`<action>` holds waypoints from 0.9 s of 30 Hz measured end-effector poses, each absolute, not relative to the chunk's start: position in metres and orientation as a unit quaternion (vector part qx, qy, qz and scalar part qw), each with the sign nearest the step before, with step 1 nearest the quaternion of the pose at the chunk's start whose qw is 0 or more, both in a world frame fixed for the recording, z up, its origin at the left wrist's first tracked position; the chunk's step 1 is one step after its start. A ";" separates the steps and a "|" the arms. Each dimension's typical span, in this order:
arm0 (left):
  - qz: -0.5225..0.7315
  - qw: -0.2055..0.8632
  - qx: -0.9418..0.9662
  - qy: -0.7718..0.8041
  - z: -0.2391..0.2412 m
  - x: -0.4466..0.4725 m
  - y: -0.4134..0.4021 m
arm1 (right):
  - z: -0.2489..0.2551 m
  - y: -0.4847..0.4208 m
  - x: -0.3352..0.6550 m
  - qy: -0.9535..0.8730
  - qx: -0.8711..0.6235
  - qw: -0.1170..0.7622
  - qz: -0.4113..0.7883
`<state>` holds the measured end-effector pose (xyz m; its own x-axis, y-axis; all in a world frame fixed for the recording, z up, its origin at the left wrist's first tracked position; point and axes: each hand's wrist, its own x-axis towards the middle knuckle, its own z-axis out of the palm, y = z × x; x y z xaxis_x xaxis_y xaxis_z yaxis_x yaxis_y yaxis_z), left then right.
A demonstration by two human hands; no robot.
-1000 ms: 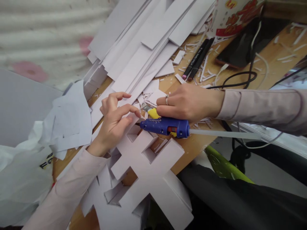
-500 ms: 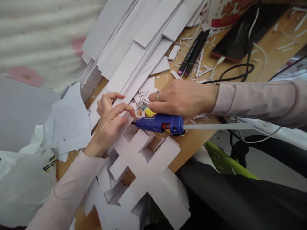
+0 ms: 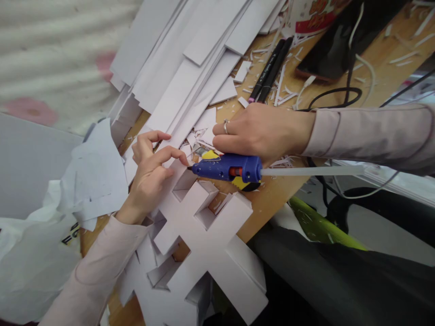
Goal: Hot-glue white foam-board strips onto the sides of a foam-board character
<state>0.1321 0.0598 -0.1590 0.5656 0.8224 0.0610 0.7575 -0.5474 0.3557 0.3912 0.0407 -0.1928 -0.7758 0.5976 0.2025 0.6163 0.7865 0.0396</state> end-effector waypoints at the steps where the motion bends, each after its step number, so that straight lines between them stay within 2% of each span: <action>1: 0.111 0.148 0.873 0.451 -0.159 0.131 0.060 | -0.194 0.041 0.392 -0.940 -0.322 0.094 -0.055; 14: 0.208 0.168 0.849 0.455 -0.166 0.122 0.063 | -0.195 0.037 0.396 -0.934 -0.331 0.126 -0.046; 19: 0.190 0.162 0.848 0.467 -0.161 0.125 0.065 | -0.189 0.036 0.403 -0.931 -0.341 0.131 -0.014; 23: 0.147 0.179 0.857 0.461 -0.156 0.121 0.070 | -0.181 0.033 0.408 -0.925 -0.314 0.209 0.037; 27: 0.115 0.177 0.853 0.478 -0.155 0.113 0.071 | -0.174 0.031 0.402 -0.905 -0.275 0.283 0.156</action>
